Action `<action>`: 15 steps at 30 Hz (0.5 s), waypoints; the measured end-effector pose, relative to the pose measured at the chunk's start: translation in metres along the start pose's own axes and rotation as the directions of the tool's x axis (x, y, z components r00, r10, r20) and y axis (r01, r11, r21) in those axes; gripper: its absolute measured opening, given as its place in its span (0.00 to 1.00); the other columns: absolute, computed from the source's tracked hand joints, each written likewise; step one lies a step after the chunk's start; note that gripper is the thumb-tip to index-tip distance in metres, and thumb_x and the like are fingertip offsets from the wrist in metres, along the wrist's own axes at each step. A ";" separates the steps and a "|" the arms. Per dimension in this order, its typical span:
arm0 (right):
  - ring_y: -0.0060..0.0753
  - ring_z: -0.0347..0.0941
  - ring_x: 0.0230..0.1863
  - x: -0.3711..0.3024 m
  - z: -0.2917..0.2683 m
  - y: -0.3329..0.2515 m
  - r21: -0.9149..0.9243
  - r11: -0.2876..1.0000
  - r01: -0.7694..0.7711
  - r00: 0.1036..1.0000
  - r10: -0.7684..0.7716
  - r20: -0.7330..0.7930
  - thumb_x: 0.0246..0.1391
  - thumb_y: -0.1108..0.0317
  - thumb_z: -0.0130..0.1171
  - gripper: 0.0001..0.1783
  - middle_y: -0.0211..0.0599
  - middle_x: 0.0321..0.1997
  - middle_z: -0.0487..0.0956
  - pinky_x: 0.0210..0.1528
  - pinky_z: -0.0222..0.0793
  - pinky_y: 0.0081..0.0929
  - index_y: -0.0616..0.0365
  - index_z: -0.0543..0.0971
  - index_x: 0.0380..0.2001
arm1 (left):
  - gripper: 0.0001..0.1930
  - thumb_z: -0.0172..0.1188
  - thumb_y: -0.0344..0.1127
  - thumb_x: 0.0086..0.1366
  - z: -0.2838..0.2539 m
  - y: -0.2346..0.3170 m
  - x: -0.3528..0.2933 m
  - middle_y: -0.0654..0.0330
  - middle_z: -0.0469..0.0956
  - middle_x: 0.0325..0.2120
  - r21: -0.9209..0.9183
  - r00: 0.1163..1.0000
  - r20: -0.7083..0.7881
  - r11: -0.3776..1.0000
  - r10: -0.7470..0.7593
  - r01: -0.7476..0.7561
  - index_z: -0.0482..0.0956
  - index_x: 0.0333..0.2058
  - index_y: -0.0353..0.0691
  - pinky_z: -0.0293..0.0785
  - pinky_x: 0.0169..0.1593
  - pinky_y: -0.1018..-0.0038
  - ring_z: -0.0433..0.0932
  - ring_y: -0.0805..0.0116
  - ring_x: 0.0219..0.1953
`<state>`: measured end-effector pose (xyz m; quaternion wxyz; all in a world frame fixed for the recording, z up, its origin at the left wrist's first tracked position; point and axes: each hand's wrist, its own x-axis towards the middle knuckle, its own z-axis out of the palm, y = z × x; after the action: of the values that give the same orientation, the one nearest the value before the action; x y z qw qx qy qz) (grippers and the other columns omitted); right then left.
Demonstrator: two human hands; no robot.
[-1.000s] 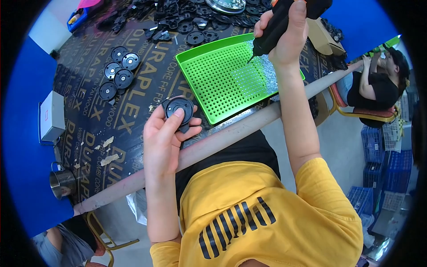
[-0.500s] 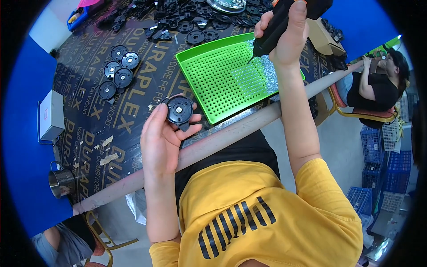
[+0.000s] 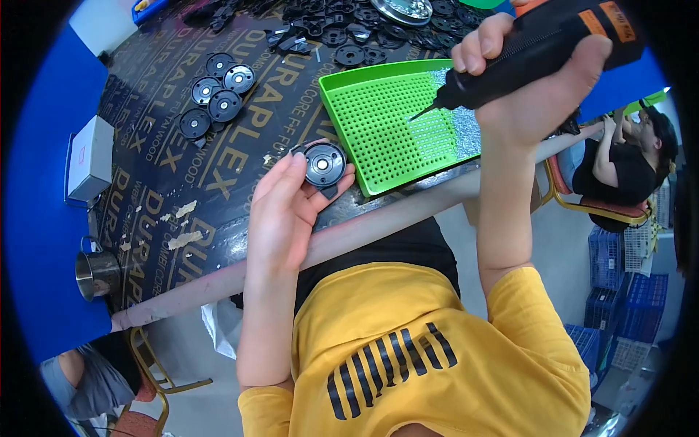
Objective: The person fastens screws into small circular plastic components using an electric screwdriver at a factory workbench.
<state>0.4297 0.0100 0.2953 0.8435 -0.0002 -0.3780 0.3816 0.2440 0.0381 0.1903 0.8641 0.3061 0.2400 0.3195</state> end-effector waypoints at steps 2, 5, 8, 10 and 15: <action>0.28 0.61 0.06 -0.014 0.027 0.007 -0.513 0.858 0.031 0.965 -0.158 -0.207 0.49 0.32 0.35 0.34 0.34 0.08 0.63 0.10 0.61 0.21 0.57 0.64 0.29 | 0.16 0.41 0.35 0.65 -0.002 0.001 0.000 0.48 0.73 0.37 0.002 1.000 -0.003 1.000 -0.001 0.001 0.65 0.44 0.26 0.71 0.48 0.64 0.74 0.59 0.41; 0.28 0.63 0.07 -0.024 0.040 0.028 -0.838 0.536 -0.098 0.972 -0.127 -0.195 0.44 0.27 0.35 0.40 0.36 0.08 0.65 0.10 0.64 0.21 0.61 0.63 0.30 | 0.16 0.41 0.34 0.65 -0.002 0.001 -0.001 0.48 0.73 0.37 0.001 1.000 -0.011 1.000 0.001 -0.001 0.65 0.44 0.26 0.71 0.48 0.65 0.75 0.59 0.40; 0.25 0.65 0.09 -0.024 0.046 0.042 -0.856 0.514 -0.056 0.982 -0.127 -0.140 0.44 0.28 0.39 0.40 0.33 0.12 0.65 0.11 0.66 0.19 0.61 0.63 0.31 | 0.16 0.40 0.34 0.65 -0.003 0.001 -0.001 0.49 0.73 0.36 -0.016 1.000 -0.001 1.000 -0.004 0.004 0.66 0.44 0.26 0.72 0.47 0.66 0.75 0.60 0.39; 0.24 0.65 0.09 -0.024 0.040 0.044 -0.823 0.566 -0.060 0.991 -0.068 -0.119 0.44 0.29 0.40 0.39 0.33 0.14 0.65 0.11 0.66 0.19 0.62 0.62 0.31 | 0.15 0.41 0.33 0.65 -0.003 0.002 -0.002 0.50 0.73 0.36 -0.013 1.000 -0.004 1.000 0.000 0.000 0.66 0.44 0.26 0.72 0.47 0.66 0.76 0.61 0.39; 0.22 0.66 0.11 -0.023 0.037 0.050 -0.745 0.666 -0.041 0.996 -0.030 -0.081 0.46 0.31 0.42 0.38 0.35 0.25 0.66 0.11 0.66 0.18 0.62 0.61 0.34 | 0.15 0.41 0.33 0.65 -0.004 0.001 -0.001 0.50 0.73 0.36 -0.016 1.000 0.025 1.000 -0.010 0.010 0.66 0.44 0.26 0.72 0.47 0.67 0.75 0.62 0.39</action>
<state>0.3640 0.0203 0.2922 0.7841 -0.3624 -0.4642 0.1960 0.2404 0.0392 0.1888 0.8710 0.3018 0.2282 0.3134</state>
